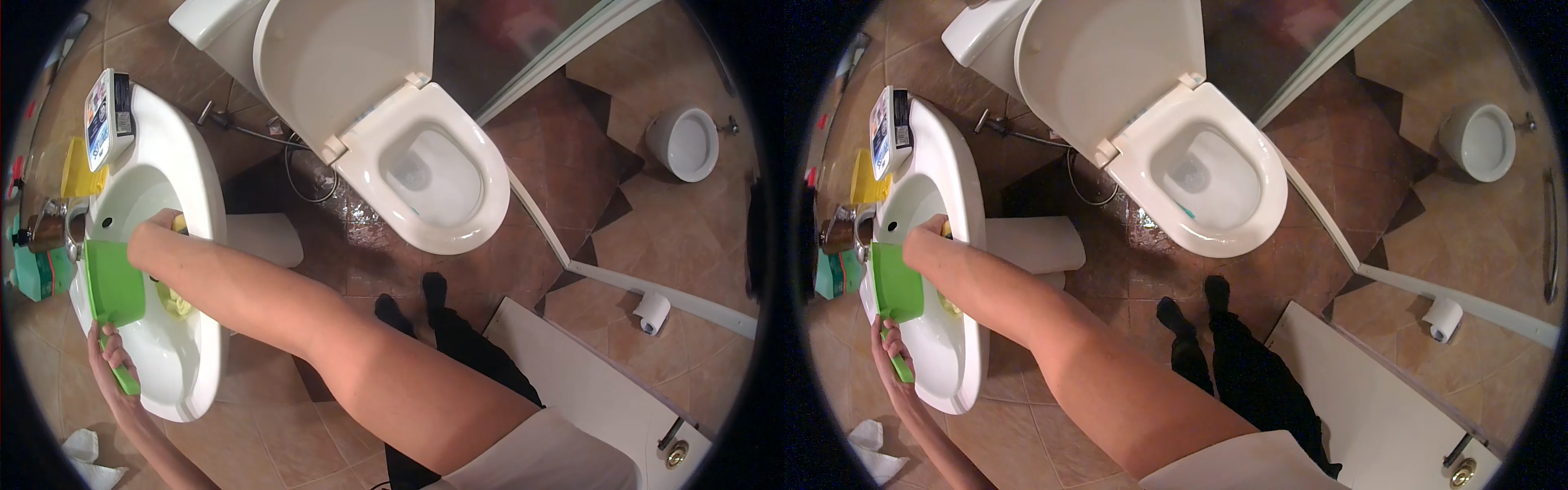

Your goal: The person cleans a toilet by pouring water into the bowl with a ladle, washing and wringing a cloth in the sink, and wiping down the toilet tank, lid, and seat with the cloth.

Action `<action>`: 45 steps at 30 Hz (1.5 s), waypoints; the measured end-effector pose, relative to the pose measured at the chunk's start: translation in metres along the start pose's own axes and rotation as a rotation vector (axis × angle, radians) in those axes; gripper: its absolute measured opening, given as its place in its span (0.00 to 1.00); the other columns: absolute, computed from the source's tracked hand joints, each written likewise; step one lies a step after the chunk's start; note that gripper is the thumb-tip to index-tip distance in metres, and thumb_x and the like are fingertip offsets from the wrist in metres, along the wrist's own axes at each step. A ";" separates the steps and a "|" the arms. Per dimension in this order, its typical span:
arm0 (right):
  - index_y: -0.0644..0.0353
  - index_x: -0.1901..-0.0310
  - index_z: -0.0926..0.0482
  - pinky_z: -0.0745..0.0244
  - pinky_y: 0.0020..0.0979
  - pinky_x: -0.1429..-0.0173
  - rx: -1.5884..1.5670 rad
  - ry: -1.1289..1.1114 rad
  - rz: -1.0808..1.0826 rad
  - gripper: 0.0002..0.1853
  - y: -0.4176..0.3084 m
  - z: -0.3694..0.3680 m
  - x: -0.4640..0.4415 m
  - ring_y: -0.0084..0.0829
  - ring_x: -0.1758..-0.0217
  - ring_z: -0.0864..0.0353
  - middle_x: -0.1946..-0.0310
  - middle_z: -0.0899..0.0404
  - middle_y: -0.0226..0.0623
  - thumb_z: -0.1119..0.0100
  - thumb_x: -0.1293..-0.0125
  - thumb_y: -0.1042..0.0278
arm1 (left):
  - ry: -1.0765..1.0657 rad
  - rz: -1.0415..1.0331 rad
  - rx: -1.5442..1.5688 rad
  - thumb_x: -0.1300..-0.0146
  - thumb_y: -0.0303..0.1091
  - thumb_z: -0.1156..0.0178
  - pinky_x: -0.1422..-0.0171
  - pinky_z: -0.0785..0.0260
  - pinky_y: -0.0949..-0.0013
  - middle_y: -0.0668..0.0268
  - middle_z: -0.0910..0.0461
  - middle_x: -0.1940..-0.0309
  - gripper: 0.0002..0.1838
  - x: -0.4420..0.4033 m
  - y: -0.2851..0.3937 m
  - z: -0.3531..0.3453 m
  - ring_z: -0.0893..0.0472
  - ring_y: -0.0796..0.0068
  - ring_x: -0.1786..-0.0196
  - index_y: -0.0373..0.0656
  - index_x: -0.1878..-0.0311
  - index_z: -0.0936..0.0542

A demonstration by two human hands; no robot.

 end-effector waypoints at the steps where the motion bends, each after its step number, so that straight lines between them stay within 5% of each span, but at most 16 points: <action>1: 0.45 0.47 0.23 0.30 0.49 0.49 0.001 -0.001 0.002 0.25 0.000 0.000 0.002 0.38 0.51 0.22 0.54 0.21 0.28 0.31 0.49 0.56 | 0.002 -0.001 0.001 0.29 0.32 0.55 0.87 0.42 0.87 0.64 0.31 0.68 0.11 -0.001 0.001 0.002 0.37 0.88 0.80 0.33 0.53 0.35; 4: 0.45 0.47 0.23 0.30 0.49 0.48 0.041 0.033 0.026 0.25 -0.003 -0.001 -0.004 0.37 0.50 0.22 0.53 0.21 0.28 0.32 0.49 0.56 | -0.029 0.007 -0.012 0.29 0.32 0.54 0.87 0.42 0.87 0.64 0.31 0.68 0.11 -0.002 0.002 0.004 0.37 0.88 0.80 0.33 0.53 0.35; 6: 0.42 0.43 0.24 0.44 0.60 0.42 -0.084 -0.062 -0.048 0.24 -0.002 -0.005 -0.008 0.43 0.40 0.30 0.44 0.26 0.28 0.36 0.45 0.60 | -0.034 0.032 0.009 0.30 0.32 0.54 0.87 0.42 0.87 0.65 0.31 0.68 0.10 0.000 0.002 0.002 0.37 0.88 0.80 0.34 0.54 0.35; 10: 0.42 0.44 0.24 0.43 0.59 0.42 -0.108 -0.042 -0.042 0.25 0.001 -0.004 0.002 0.42 0.40 0.30 0.44 0.26 0.27 0.35 0.45 0.60 | -0.001 0.092 0.063 0.30 0.32 0.54 0.88 0.43 0.87 0.65 0.31 0.69 0.10 0.003 -0.001 0.001 0.37 0.88 0.81 0.34 0.55 0.35; 12: 0.45 0.46 0.24 0.29 0.45 0.46 -0.002 0.018 0.011 0.26 0.001 0.001 0.008 0.36 0.49 0.22 0.51 0.22 0.29 0.32 0.49 0.56 | 0.009 0.101 0.060 0.30 0.32 0.53 0.88 0.43 0.86 0.64 0.31 0.69 0.10 0.002 -0.003 0.003 0.37 0.88 0.81 0.34 0.55 0.35; 19: 0.44 0.46 0.23 0.30 0.45 0.45 0.038 -0.007 0.041 0.25 -0.002 -0.002 0.008 0.35 0.50 0.22 0.53 0.22 0.28 0.32 0.49 0.55 | 0.029 0.084 0.051 0.30 0.32 0.53 0.88 0.43 0.86 0.64 0.30 0.69 0.09 0.002 -0.008 -0.003 0.37 0.88 0.81 0.35 0.56 0.34; 25: 0.40 0.46 0.23 0.36 0.46 0.42 0.131 -0.247 0.094 0.26 -0.010 -0.017 0.007 0.38 0.43 0.29 0.51 0.23 0.25 0.33 0.50 0.53 | 0.031 -0.011 -0.027 0.31 0.32 0.52 0.89 0.45 0.87 0.66 0.29 0.69 0.08 0.006 -0.012 -0.004 0.38 0.90 0.82 0.37 0.55 0.33; 28: 0.47 0.46 0.23 0.32 0.46 0.44 -0.098 -0.121 0.096 0.27 -0.006 -0.022 0.025 0.41 0.44 0.28 0.49 0.25 0.34 0.34 0.51 0.57 | 0.075 0.016 -0.041 0.30 0.32 0.53 0.90 0.45 0.89 0.67 0.30 0.68 0.08 0.045 -0.015 -0.011 0.38 0.91 0.83 0.37 0.55 0.33; 30: 0.58 0.47 0.26 0.32 0.50 0.43 -0.323 0.360 0.033 0.24 -0.001 -0.021 0.045 0.43 0.47 0.26 0.45 0.31 0.48 0.38 0.45 0.60 | 0.104 -0.010 -0.001 0.31 0.32 0.52 0.90 0.47 0.89 0.68 0.30 0.69 0.07 0.079 -0.019 -0.023 0.40 0.93 0.83 0.38 0.56 0.32; 32: 0.67 0.52 0.28 0.31 0.45 0.45 -0.569 0.786 0.209 0.21 0.004 -0.018 0.092 0.46 0.50 0.25 0.46 0.34 0.54 0.41 0.44 0.63 | 0.143 -0.087 -0.141 0.31 0.32 0.51 0.91 0.49 0.90 0.69 0.31 0.69 0.07 0.114 -0.020 -0.039 0.41 0.94 0.84 0.38 0.56 0.32; 34: 0.68 0.56 0.30 0.29 0.46 0.48 -0.919 0.985 0.320 0.20 0.007 -0.017 0.154 0.48 0.46 0.28 0.55 0.29 0.50 0.40 0.45 0.63 | 0.195 -0.119 -0.273 0.35 0.36 0.47 0.92 0.48 0.87 0.70 0.32 0.70 0.10 0.147 -0.027 -0.062 0.44 0.93 0.85 0.39 0.58 0.31; 36: 0.71 0.54 0.31 0.29 0.40 0.48 -1.171 1.019 0.299 0.24 0.013 -0.033 0.195 0.46 0.51 0.25 0.56 0.27 0.49 0.39 0.44 0.59 | 0.073 -0.182 -0.466 0.35 0.38 0.47 0.92 0.49 0.85 0.69 0.31 0.70 0.14 0.168 -0.039 -0.084 0.40 0.90 0.86 0.37 0.55 0.32; 39: 0.68 0.47 0.30 0.30 0.32 0.49 -1.660 0.634 0.451 0.31 0.022 -0.069 0.232 0.31 0.58 0.25 0.61 0.24 0.39 0.35 0.43 0.51 | 0.109 -0.349 -0.591 0.34 0.38 0.49 0.94 0.47 0.79 0.65 0.29 0.75 0.19 0.200 -0.066 -0.145 0.40 0.85 0.93 0.32 0.48 0.34; 40: 0.66 0.48 0.29 0.30 0.27 0.52 -1.673 0.603 0.394 0.29 0.032 -0.072 0.256 0.26 0.58 0.26 0.60 0.25 0.36 0.36 0.42 0.51 | 0.055 -0.401 -0.553 0.33 0.36 0.50 0.94 0.45 0.79 0.62 0.28 0.75 0.26 0.203 -0.081 -0.151 0.37 0.83 0.92 0.33 0.37 0.41; 42: 0.61 0.54 0.27 0.25 0.22 0.63 -1.874 0.569 0.236 0.23 0.060 -0.093 0.286 0.20 0.60 0.25 0.60 0.25 0.32 0.36 0.41 0.50 | -0.032 -0.273 -0.400 0.33 0.34 0.51 0.93 0.40 0.78 0.60 0.27 0.77 0.29 0.214 -0.105 -0.187 0.34 0.80 0.91 0.35 0.33 0.48; 45: 0.59 0.49 0.29 0.21 0.26 0.61 -2.041 0.688 0.074 0.20 0.100 -0.120 0.332 0.23 0.57 0.22 0.57 0.24 0.32 0.38 0.38 0.58 | -0.242 -0.128 -0.402 0.30 0.35 0.56 0.89 0.35 0.76 0.59 0.26 0.77 0.26 0.211 -0.156 -0.230 0.31 0.76 0.90 0.42 0.33 0.50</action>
Point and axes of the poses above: each hand's wrist, its own x-axis away from the middle knuckle, its own z-axis out of the back of the hand, y = z × x, the point moved 5 cm from there along -x, towards the middle knuckle
